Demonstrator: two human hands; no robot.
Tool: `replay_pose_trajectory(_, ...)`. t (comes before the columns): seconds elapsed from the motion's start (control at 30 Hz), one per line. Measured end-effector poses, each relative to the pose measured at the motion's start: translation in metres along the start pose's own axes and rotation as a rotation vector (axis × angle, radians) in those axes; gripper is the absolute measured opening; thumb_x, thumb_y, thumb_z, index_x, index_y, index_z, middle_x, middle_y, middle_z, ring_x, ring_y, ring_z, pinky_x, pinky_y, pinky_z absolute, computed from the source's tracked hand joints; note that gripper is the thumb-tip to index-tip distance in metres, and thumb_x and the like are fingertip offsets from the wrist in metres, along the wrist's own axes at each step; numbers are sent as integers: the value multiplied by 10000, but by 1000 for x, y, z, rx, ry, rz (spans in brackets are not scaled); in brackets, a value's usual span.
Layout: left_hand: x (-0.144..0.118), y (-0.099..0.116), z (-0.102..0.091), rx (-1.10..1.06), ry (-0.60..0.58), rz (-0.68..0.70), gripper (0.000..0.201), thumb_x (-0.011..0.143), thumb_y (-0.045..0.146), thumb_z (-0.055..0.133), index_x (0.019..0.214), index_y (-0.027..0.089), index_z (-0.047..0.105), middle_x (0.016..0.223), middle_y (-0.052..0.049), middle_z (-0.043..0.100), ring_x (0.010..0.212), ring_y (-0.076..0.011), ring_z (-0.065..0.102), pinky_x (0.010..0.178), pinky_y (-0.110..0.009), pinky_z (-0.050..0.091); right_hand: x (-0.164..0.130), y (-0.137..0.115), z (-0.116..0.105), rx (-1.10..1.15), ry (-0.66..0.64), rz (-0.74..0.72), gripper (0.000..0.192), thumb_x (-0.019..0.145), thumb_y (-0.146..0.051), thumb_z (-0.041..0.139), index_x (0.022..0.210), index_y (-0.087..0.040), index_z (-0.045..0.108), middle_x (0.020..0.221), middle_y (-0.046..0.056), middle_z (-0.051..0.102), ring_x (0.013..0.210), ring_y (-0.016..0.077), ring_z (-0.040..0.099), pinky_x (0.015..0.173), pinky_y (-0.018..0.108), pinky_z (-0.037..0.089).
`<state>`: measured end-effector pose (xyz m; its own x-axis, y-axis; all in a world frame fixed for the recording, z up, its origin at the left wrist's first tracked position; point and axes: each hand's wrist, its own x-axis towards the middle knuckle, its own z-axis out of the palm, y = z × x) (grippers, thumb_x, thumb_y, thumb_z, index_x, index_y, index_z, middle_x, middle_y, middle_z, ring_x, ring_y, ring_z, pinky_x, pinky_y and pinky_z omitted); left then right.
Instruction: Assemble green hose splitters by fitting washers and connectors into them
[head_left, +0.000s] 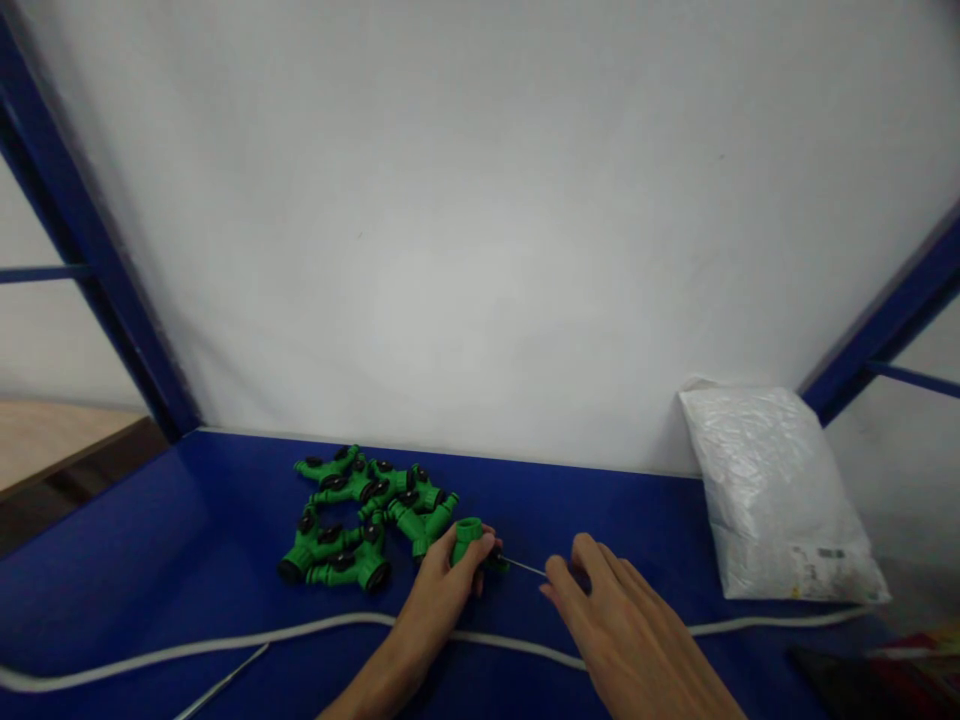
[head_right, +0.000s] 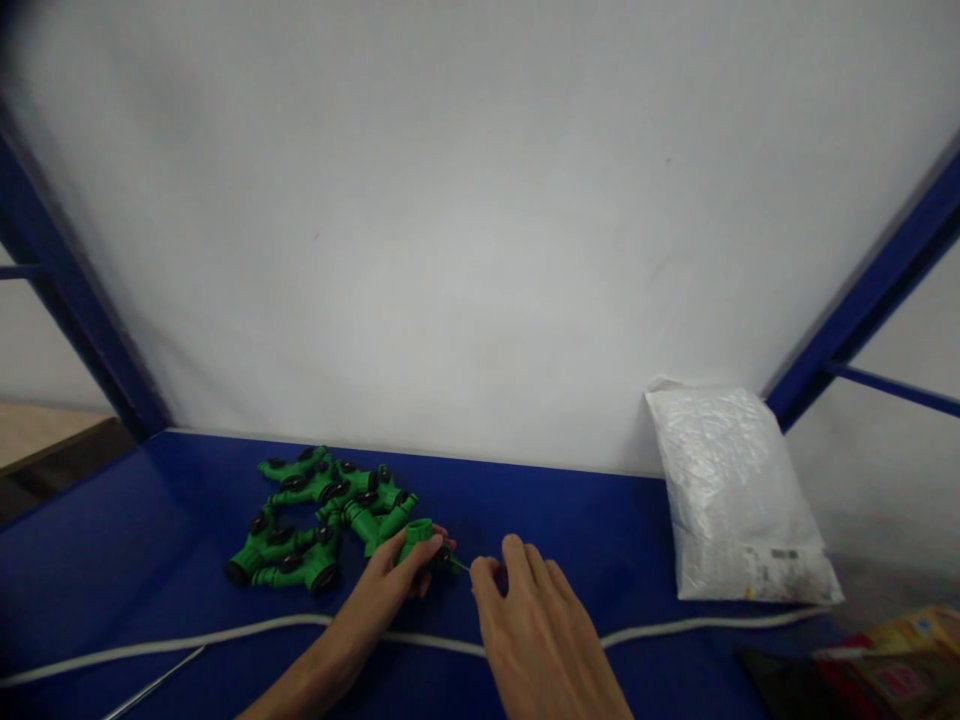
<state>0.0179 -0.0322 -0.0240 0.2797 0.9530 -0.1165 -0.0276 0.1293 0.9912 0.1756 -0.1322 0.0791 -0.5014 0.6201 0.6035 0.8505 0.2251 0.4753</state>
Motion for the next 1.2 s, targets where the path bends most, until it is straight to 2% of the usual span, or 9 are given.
replay_pose_trajectory(0.17, 0, 0, 0, -10, -19, -6, 517, 765, 582, 609, 1005, 128, 669, 945, -91, 715, 582, -130, 462, 611, -288, 363, 2, -3, 1, -10, -28, -25, 419, 894, 15, 262, 929, -151, 644, 847, 122, 723, 740, 218, 708, 644, 294, 558)
replay_pose_trajectory(0.37, -6, 10, 0, 37, 11, -17, 484, 757, 589, 623, 944, 150, 707, 666, -1, 594, 626, -166, 493, 640, -287, 369, -5, -4, 0, -27, -20, -45, 501, 862, 46, 197, 1048, -131, 627, 941, 159, 725, 769, 201, 718, 645, 258, 565)
replay_pose_trajectory(0.5, -8, 11, 1, 13, 9, -27, 455, 771, 553, 632, 962, 148, 707, 680, 0, 595, 626, -158, 482, 635, -284, 371, -8, -7, 8, -37, -44, -16, 446, 872, 34, 226, 1019, -111, 622, 962, 208, 719, 737, 233, 729, 605, 301, 593)
replay_pose_trajectory(0.63, -7, 10, 0, 34, 3, -22, 459, 784, 559, 615, 959, 146, 713, 638, 12, 553, 641, -166, 487, 635, -284, 364, -11, -11, 14, -8, -99, 23, 349, 946, -58, 274, 959, -139, 613, 921, 191, 706, 751, 261, 726, 600, 339, 605)
replay_pose_trajectory(0.77, -8, 13, 1, 31, 4, -17, 438, 788, 540, 618, 957, 146, 709, 621, 22, 534, 633, -160, 485, 632, -279, 358, -17, -14, 16, 62, -123, 76, 415, 897, -1, 245, 1140, -120, 560, 1051, 208, 672, 885, 259, 722, 670, 335, 612)
replay_pose_trajectory(0.83, -10, 15, 1, 20, 7, -31, 423, 781, 524, 628, 953, 145, 706, 615, 25, 538, 624, -156, 485, 627, -276, 358, -19, -14, 16, 115, -138, 64, 480, 843, 48, 230, 1171, -122, 537, 1082, 207, 660, 897, 240, 720, 670, 307, 611)
replay_pose_trajectory(0.9, -11, 18, 2, 6, 9, -44, 414, 777, 512, 633, 959, 147, 704, 634, 20, 563, 621, -153, 487, 625, -274, 361, -19, -13, 17, 117, -131, 61, 496, 819, 68, 227, 1156, -118, 540, 1093, 211, 655, 906, 239, 719, 682, 307, 612)
replay_pose_trajectory(1.07, -11, 19, 2, -10, 2, -57, 427, 764, 511, 634, 967, 141, 698, 703, -3, 626, 617, -151, 493, 623, -277, 368, -15, -13, 18, 82, -220, 89, 301, 932, -46, 314, 980, -151, 593, 971, 176, 665, 823, 277, 709, 680, 410, 614)
replay_pose_trajectory(1.2, -10, 16, 2, 5, -3, -48, 438, 769, 524, 631, 972, 140, 694, 646, 14, 580, 612, -155, 486, 615, -276, 350, -19, -14, 17, 147, -227, 90, 356, 918, -46, 340, 1186, -123, 562, 1097, 206, 641, 967, 288, 696, 753, 406, 616)
